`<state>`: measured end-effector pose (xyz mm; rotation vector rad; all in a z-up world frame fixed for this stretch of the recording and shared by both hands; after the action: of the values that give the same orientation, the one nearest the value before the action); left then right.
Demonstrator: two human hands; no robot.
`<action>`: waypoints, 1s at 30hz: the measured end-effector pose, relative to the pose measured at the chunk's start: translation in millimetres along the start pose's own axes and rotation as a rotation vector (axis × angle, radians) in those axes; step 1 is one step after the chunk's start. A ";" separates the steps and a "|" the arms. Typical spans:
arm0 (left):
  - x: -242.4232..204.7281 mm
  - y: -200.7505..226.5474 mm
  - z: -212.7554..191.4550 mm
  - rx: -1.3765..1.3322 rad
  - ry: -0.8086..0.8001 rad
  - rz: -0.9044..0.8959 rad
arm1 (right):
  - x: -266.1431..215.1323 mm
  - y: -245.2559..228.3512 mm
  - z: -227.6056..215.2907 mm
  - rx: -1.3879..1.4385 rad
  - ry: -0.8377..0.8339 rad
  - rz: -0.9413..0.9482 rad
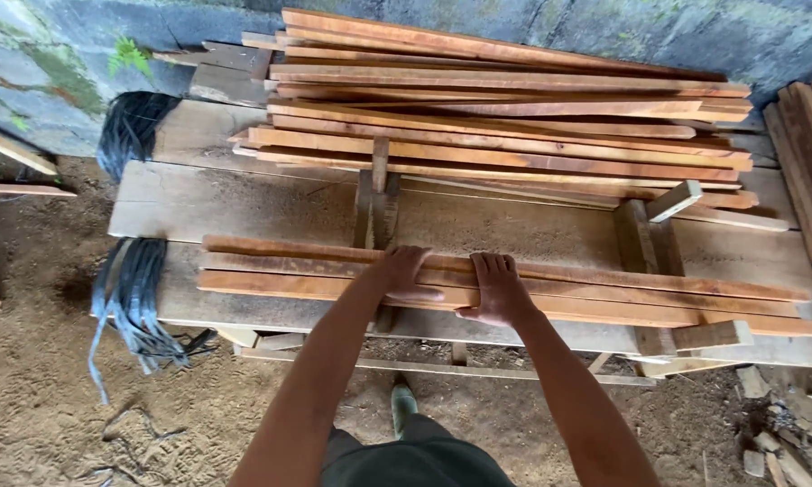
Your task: Organizing and bundling thin wooden slats using a black strap on a wooden workbench.
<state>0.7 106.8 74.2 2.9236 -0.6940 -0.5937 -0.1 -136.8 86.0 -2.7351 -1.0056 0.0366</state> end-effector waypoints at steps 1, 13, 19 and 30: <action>-14.3 -21.1 -3.2 0.006 0.001 -0.001 | 5.3 -8.4 2.1 0.001 0.007 0.000; -163.9 -176.1 34.8 0.498 0.654 -0.077 | 77.6 -105.6 29.2 0.030 -0.179 0.023; -151.3 -181.2 45.7 0.409 0.356 -0.143 | 79.5 -106.8 32.4 0.019 -0.155 0.096; -182.7 -198.6 27.3 -0.208 0.470 0.036 | 70.5 -117.5 14.3 0.163 -0.104 0.096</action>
<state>-77.4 366.5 81.0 2.6928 -0.5809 0.0335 -22.4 -1.8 101.8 -2.6522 -0.8554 0.2674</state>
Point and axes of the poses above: each hand's wrist, its own x-axis towards the middle knuckle, its own z-axis out of the palm, y = z × x, the point moved 2 cm from there along x, towards the middle knuckle, and after that the axes turned 15 degrees about x, right-handed, at the moved point
